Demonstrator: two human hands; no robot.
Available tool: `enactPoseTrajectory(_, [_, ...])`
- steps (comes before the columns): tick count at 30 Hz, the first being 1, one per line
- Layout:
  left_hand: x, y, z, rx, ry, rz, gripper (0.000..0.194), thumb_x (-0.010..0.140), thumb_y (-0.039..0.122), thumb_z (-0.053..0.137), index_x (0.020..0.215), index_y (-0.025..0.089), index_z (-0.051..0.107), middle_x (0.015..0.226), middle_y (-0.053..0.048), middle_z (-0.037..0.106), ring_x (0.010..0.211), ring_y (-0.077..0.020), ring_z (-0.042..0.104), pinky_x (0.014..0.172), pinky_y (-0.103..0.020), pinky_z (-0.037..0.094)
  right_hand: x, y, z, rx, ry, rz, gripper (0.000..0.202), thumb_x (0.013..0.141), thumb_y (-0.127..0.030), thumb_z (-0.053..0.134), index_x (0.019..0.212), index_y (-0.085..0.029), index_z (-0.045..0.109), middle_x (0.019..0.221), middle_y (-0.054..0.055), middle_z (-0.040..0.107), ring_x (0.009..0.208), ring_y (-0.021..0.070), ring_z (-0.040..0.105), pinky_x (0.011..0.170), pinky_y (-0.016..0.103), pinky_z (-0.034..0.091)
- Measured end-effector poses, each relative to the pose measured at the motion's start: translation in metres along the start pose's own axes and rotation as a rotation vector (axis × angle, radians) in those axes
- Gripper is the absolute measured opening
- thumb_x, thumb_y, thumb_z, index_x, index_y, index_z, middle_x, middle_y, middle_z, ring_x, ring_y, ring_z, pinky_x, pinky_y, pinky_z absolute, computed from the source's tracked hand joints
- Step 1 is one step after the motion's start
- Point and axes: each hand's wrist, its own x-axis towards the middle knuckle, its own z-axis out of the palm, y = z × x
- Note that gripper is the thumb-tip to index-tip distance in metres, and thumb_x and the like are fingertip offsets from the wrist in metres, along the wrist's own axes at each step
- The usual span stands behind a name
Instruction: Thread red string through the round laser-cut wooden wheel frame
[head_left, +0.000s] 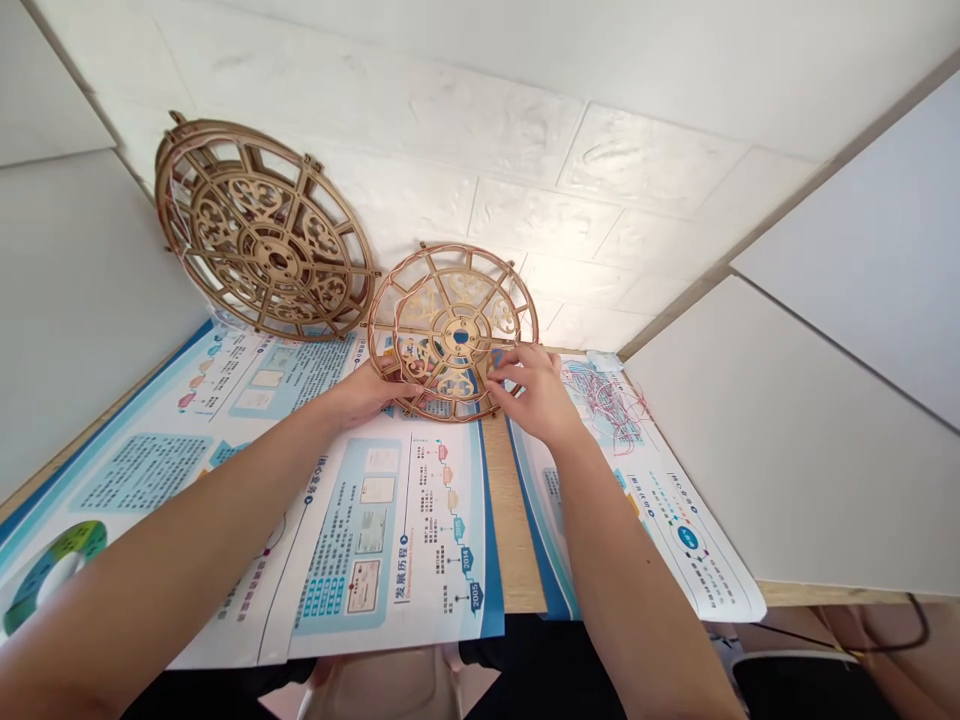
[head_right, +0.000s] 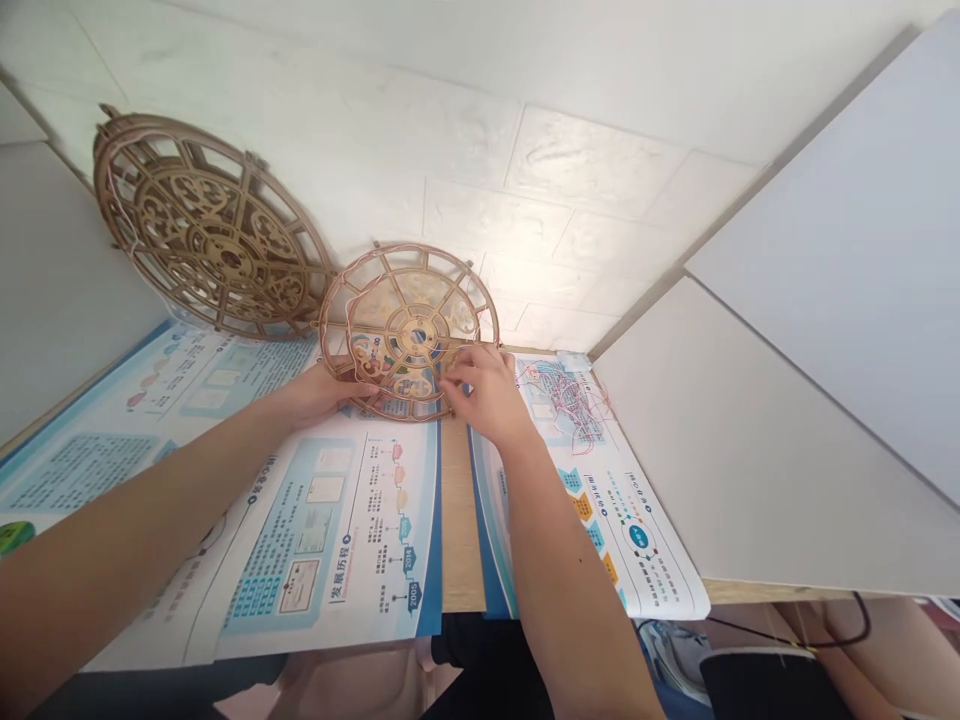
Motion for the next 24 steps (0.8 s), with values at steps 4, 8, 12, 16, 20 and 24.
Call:
enactPoseTrajectory(4, [-0.001, 0.002, 0.001, 0.029, -0.001, -0.015, 0.042, 0.061, 0.024, 0.095, 0.097, 0.016, 0.075, 0.098, -0.009, 0.078, 0.087, -0.0224, 0.074, 0.089, -0.040, 0.060, 0.001, 0.008, 0.000, -0.003, 0.312, 0.108, 0.014, 0.095, -0.023, 0.059, 0.094, -0.020, 0.072, 0.090, 0.009, 0.066, 0.092, 0.0259, 0.059, 0.086, 0.042, 0.045])
enactPoseTrajectory(8, [-0.002, 0.002, 0.001, 0.058, 0.008, -0.019, 0.045, 0.060, 0.025, 0.095, 0.100, 0.016, 0.076, 0.101, -0.011, 0.078, 0.089, -0.0236, 0.074, 0.092, -0.042, 0.059, 0.000, 0.019, 0.005, -0.043, 0.353, 0.228, 0.010, 0.091, -0.023, 0.060, 0.095, -0.020, 0.069, 0.091, 0.009, 0.064, 0.092, 0.0277, 0.059, 0.086, 0.043, 0.048])
enactPoseTrajectory(12, [-0.004, 0.002, 0.002, 0.048, 0.022, -0.025, 0.047, 0.059, 0.021, 0.093, 0.103, 0.017, 0.077, 0.106, -0.010, 0.078, 0.095, -0.0245, 0.073, 0.096, -0.043, 0.057, 0.000, 0.020, 0.008, -0.030, 0.326, 0.241, 0.010, 0.091, -0.023, 0.061, 0.096, -0.020, 0.069, 0.096, 0.010, 0.064, 0.093, 0.0269, 0.060, 0.086, 0.042, 0.049])
enactPoseTrajectory(16, [-0.007, 0.005, 0.004, 0.048, 0.015, -0.033, 0.042, 0.062, 0.019, 0.091, 0.103, 0.020, 0.079, 0.110, -0.008, 0.078, 0.101, -0.0234, 0.072, 0.098, -0.038, 0.054, 0.001, 0.014, 0.008, 0.004, 0.371, 0.242, 0.009, 0.093, -0.023, 0.059, 0.088, -0.020, 0.066, 0.089, 0.008, 0.062, 0.084, 0.0241, 0.058, 0.081, 0.039, 0.048])
enactPoseTrajectory(20, [-0.007, 0.006, 0.005, 0.081, 0.031, -0.025, 0.042, 0.063, 0.019, 0.091, 0.104, 0.021, 0.080, 0.111, -0.006, 0.079, 0.099, -0.0222, 0.071, 0.090, -0.034, 0.055, 0.002, 0.009, 0.006, 0.038, 0.405, 0.227, 0.009, 0.092, -0.020, 0.055, 0.085, -0.020, 0.062, 0.088, 0.008, 0.062, 0.083, 0.0235, 0.058, 0.078, 0.037, 0.046])
enactPoseTrajectory(24, [-0.006, 0.003, 0.004, 0.106, 0.021, -0.007, 0.039, 0.065, 0.022, 0.090, 0.102, 0.021, 0.080, 0.111, -0.007, 0.078, 0.102, -0.0245, 0.072, 0.092, -0.036, 0.056, 0.002, 0.006, 0.001, 0.019, 0.440, 0.270, 0.009, 0.089, -0.018, 0.052, 0.081, -0.022, 0.054, 0.081, 0.004, 0.060, 0.076, 0.0214, 0.057, 0.074, 0.035, 0.045])
